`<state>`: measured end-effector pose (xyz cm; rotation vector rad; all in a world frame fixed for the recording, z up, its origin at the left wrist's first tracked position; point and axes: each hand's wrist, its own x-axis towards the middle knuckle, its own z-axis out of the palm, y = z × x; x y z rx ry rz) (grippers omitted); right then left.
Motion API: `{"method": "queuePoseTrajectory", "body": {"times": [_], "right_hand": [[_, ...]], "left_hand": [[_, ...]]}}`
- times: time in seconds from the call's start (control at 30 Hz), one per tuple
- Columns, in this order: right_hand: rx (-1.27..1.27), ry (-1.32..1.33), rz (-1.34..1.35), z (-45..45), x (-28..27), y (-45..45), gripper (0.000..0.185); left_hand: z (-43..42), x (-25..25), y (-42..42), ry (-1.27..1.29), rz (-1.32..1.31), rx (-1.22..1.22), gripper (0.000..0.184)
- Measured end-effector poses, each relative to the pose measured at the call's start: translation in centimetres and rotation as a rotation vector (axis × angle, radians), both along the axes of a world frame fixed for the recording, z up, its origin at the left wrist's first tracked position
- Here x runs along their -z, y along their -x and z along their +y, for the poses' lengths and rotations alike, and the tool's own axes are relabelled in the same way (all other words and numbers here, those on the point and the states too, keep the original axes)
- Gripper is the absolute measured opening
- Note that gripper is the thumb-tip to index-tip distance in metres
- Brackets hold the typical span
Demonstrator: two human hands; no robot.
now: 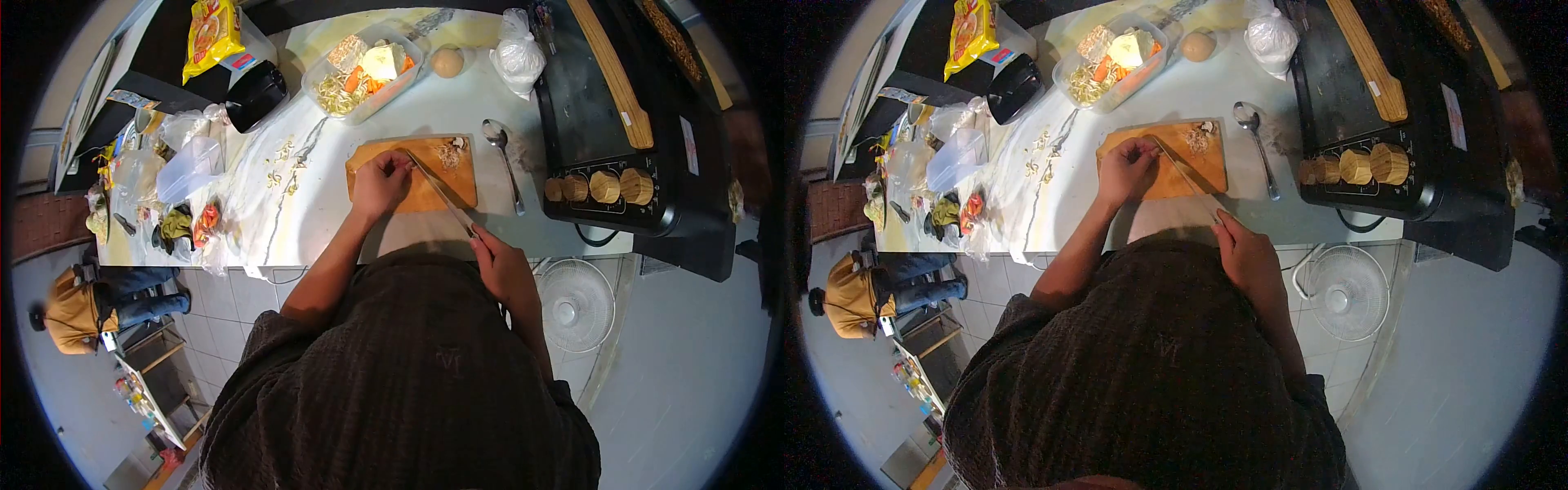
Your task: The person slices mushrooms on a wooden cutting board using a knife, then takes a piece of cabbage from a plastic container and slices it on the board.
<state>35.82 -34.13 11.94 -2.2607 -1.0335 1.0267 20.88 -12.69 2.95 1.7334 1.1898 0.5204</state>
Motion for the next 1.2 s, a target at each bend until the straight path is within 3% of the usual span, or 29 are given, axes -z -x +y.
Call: {"method": "queuePoseTrajectory", "body": {"times": [0.3, 0.4, 0.5, 0.67, 0.73, 0.8, 0.87, 0.9, 1.0, 1.07, 1.13, 1.2], "right_hand": [[-0.022, 0.014, -0.119, -0.4, 0.8, 0.6, 0.039], [0.01, 0.039, -0.108, -0.7, 0.4, 0.7, 0.039], [0.047, 0.029, -0.115, -1.0, 0.0, 0.3, 0.038], [0.079, 0.037, -0.083, -0.7, -0.6, -0.6, 0.037], [0.09, 0.092, -0.036, -0.6, -0.7, -0.9, 0.037], [0.073, 0.034, -0.064, -1.0, 0.2, -0.8, 0.037], [0.064, -0.024, -0.086, -1.1, 0.5, -0.9, 0.037], [0.066, -0.004, -0.066, -1.1, 0.3, -1.0, 0.038], [0.075, -0.004, -0.041, -1.0, 0.4, -1.0, 0.039], [0.074, -0.02, -0.041, -1.0, 0.8, -1.2, 0.039], [0.056, -0.028, -0.08, -0.9, 1.1, -1.5, 0.04], [0.051, 0.036, -0.067, -0.2, 0.0, -1.6, 0.041]], "left_hand": [[0.3, 0.2, 0.2, 0.024, -0.032, 0.014, 0.015], [1.4, 0.8, 1.0, 0.054, -0.1, 0.0, 0.013], [4.4, -1.7, 2.0, 0.062, -0.315, 0.02, 0.01], [12.9, -6.8, 3.7, -0.274, -0.417, -0.002, 0.008], [16.6, -7.1, 5.6, -0.333, -0.308, 0.016, 0.016], [17.9, -8.4, 8.4, -0.407, 0.035, 0.059, 0.02], [17.8, -8.9, 11.0, -0.323, -0.089, 0.009, 0.025], [17.1, -9.3, 12.1, -0.312, -0.007, -0.073, 0.029], [16.2, -6.1, 16.3, -0.25, 0.071, -0.148, 0.028], [15.1, -3.8, 18.6, -0.293, 0.356, -0.091, 0.026], [14.3, -0.6, 20.6, -0.273, 0.26, 0.001, 0.024], [13.1, 0.0, 21.3, -0.288, 0.396, -0.062, 0.023]]}}
